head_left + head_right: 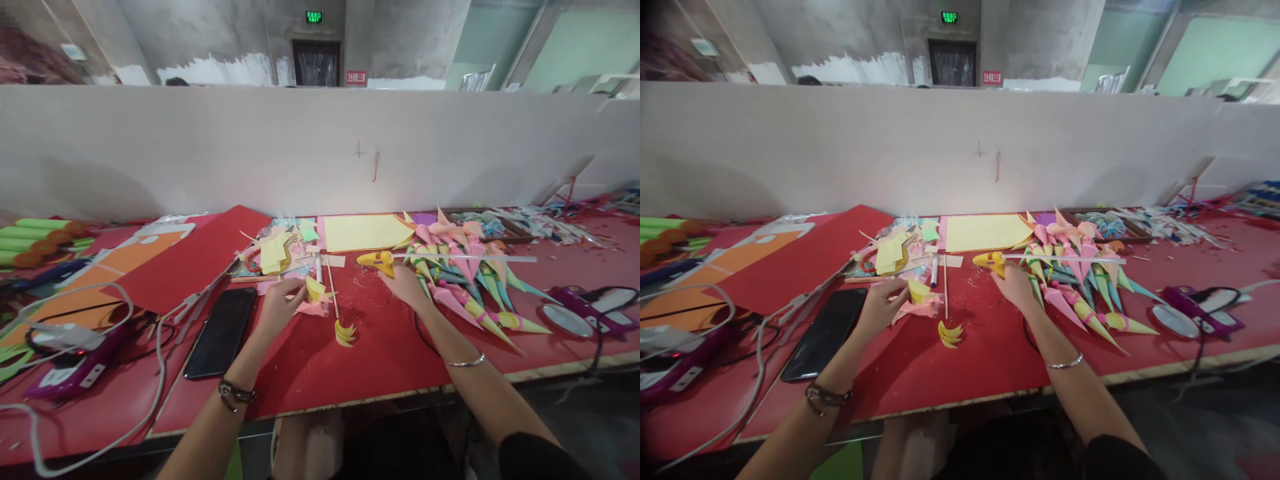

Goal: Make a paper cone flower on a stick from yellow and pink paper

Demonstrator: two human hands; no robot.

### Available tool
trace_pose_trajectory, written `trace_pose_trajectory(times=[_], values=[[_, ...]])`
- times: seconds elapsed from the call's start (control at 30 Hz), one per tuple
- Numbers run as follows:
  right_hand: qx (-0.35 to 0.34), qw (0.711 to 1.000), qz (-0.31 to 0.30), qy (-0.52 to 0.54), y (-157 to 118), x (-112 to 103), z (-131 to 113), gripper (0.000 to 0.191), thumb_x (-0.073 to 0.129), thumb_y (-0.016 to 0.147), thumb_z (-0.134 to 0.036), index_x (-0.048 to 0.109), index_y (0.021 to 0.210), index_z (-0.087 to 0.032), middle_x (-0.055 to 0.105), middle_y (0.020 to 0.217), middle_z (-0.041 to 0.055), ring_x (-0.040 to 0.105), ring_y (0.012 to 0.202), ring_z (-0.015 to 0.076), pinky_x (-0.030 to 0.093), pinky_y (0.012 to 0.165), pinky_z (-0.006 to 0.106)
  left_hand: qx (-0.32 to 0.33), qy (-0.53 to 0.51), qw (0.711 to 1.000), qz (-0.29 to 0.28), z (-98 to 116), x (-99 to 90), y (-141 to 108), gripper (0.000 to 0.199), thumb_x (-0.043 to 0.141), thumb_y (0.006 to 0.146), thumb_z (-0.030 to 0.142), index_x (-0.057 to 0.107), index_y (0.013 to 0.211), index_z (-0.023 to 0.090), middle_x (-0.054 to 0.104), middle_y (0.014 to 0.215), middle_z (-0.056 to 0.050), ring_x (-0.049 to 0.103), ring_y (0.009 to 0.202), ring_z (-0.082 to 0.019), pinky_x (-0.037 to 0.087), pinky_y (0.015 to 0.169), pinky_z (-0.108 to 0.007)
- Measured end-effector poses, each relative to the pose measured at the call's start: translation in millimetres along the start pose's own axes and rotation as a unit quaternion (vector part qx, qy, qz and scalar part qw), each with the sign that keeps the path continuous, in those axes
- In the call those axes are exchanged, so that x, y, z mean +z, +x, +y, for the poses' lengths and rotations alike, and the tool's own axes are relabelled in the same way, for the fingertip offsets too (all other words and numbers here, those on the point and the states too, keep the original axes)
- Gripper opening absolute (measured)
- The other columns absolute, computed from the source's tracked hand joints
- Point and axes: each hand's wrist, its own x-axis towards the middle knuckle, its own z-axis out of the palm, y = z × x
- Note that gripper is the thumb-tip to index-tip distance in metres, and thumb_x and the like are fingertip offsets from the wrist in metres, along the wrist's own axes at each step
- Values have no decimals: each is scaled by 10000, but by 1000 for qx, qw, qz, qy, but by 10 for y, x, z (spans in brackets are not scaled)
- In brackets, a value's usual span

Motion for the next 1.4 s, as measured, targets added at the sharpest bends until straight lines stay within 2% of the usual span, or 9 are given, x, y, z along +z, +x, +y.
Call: trace_pose_trajectory(times=[0.17, 0.23, 0.3, 0.4, 0.57, 0.8, 0.97, 1.2, 1.4], values=[[-8, 999, -4, -33, -78, -130, 40, 285, 522, 746, -337, 565, 900, -100, 612, 879, 140, 557, 876, 244, 383, 742, 294, 4, 94, 994, -55, 6, -159, -180, 226, 418, 785, 248, 592, 688, 141, 622, 651, -25, 539, 590, -113, 389, 544, -183], [2, 999, 4, -52, -208, -244, 52, 289, 538, 732, -331, 567, 868, -78, 584, 905, 181, 529, 908, 284, 377, 757, 341, 10, 136, 988, -73, -43, -216, -246, 199, 425, 778, 230, 603, 739, 152, 641, 749, -38, 560, 671, -129, 400, 605, -199], [3, 998, 22, -66, -389, -355, 26, 221, 518, 748, -298, 570, 824, -98, 573, 881, 164, 528, 874, 274, 387, 727, 342, 6, 165, 982, -94, -103, -251, -295, 193, 424, 781, 224, 608, 782, 166, 641, 826, -41, 569, 735, -139, 402, 649, -211], [-30, 998, 11, 62, -681, -425, -129, 118, 474, 777, -228, 563, 816, -161, 575, 794, 67, 546, 733, 183, 405, 660, 285, -3, 178, 977, -119, -171, -243, -317, 204, 413, 793, 224, 611, 808, 180, 628, 866, -39, 566, 775, -141, 406, 682, -220], [-144, 940, -86, 299, -939, -242, -505, 109, 480, 790, -221, 577, 828, -189, 564, 742, 11, 514, 622, 111, 397, 568, 214, 27, 154, 977, -145, -194, -98, -232, 201, 419, 791, 205, 615, 758, 171, 609, 832, -48, 540, 812, -153, 411, 721, -238], [-142, 918, -139, 344, -880, -53, -583, 95, 542, 756, -208, 604, 822, -180, 565, 735, 13, 501, 599, 106, 384, 546, 215, 72, 106, 976, -177, -215, 56, -186, 186, 428, 793, 149, 612, 790, 177, 599, 821, -43, 535, 797, -146, 414, 708, -234], [-159, 920, -150, 326, -844, -46, -560, 81, 534, 765, -197, 613, 764, -174, 527, 726, 6, 491, 617, 105, 374, 572, 219, 71, 86, 976, -189, -186, 94, -171, 168, 455, 790, 158, 623, 797, 171, 614, 818, -44, 545, 778, -149, 418, 705, -243], [-235, 898, -173, 328, -740, -70, -608, 97, 522, 780, -171, 618, 766, -176, 483, 770, 6, 496, 709, 112, 382, 648, 225, 69, 71, 973, -207, -144, 189, -168, 177, 455, 800, 157, 629, 824, 176, 627, 807, -33, 555, 758, -137, 416, 689, -225], [-240, 899, -168, 325, -701, -58, -615, 90, 530, 775, -174, 619, 766, -181, 469, 762, 1, 485, 692, 108, 380, 635, 224, 75, 54, 968, -235, -83, 210, -187, 188, 450, 815, 172, 632, 852, 197, 629, 834, -27, 556, 781, -129, 416, 704, -220]])
